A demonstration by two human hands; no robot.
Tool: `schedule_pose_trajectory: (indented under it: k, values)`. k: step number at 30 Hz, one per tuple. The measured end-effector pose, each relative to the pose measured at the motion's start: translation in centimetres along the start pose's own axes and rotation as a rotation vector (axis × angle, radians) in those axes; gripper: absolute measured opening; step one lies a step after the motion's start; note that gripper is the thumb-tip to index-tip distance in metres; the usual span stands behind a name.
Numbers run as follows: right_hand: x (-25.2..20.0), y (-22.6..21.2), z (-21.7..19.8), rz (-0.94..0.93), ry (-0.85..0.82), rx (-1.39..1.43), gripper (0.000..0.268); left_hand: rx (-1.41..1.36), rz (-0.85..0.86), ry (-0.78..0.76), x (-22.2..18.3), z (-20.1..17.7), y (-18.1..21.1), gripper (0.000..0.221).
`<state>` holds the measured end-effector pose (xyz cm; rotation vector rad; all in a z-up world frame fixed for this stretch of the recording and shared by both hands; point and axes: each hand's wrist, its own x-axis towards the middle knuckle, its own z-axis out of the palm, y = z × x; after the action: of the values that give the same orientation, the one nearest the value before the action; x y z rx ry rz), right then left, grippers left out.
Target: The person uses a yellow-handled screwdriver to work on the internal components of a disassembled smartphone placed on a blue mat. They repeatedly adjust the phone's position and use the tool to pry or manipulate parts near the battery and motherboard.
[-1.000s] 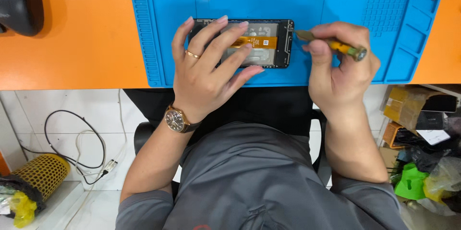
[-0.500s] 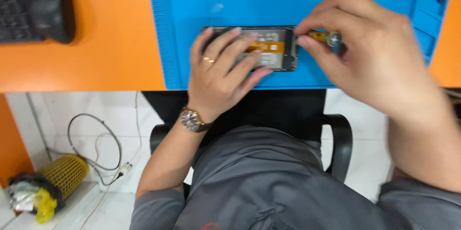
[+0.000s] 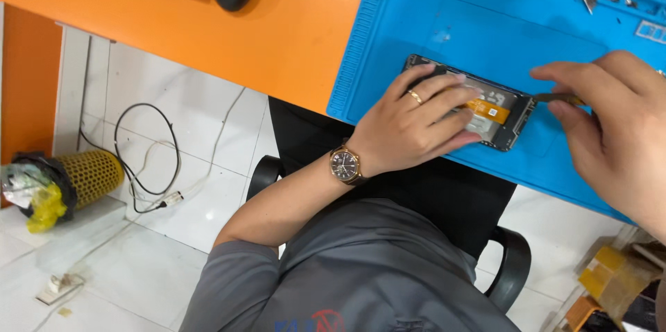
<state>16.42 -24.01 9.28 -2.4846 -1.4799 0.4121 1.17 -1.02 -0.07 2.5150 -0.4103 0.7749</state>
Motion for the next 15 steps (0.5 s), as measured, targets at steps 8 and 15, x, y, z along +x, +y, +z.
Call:
schedule_pose_trajectory:
  k: [8, 15]
  values:
    - [-0.77, 0.50, 0.49, 0.037, 0.013, 0.022, 0.038, 0.021, 0.012, 0.001, 0.01, -0.03, -0.03, 0.033]
    - [-0.42, -0.23, -0.02, 0.037, -0.007, -0.055, 0.036, 0.013, 0.012, 0.004, -0.14, 0.16, -0.01, 0.031]
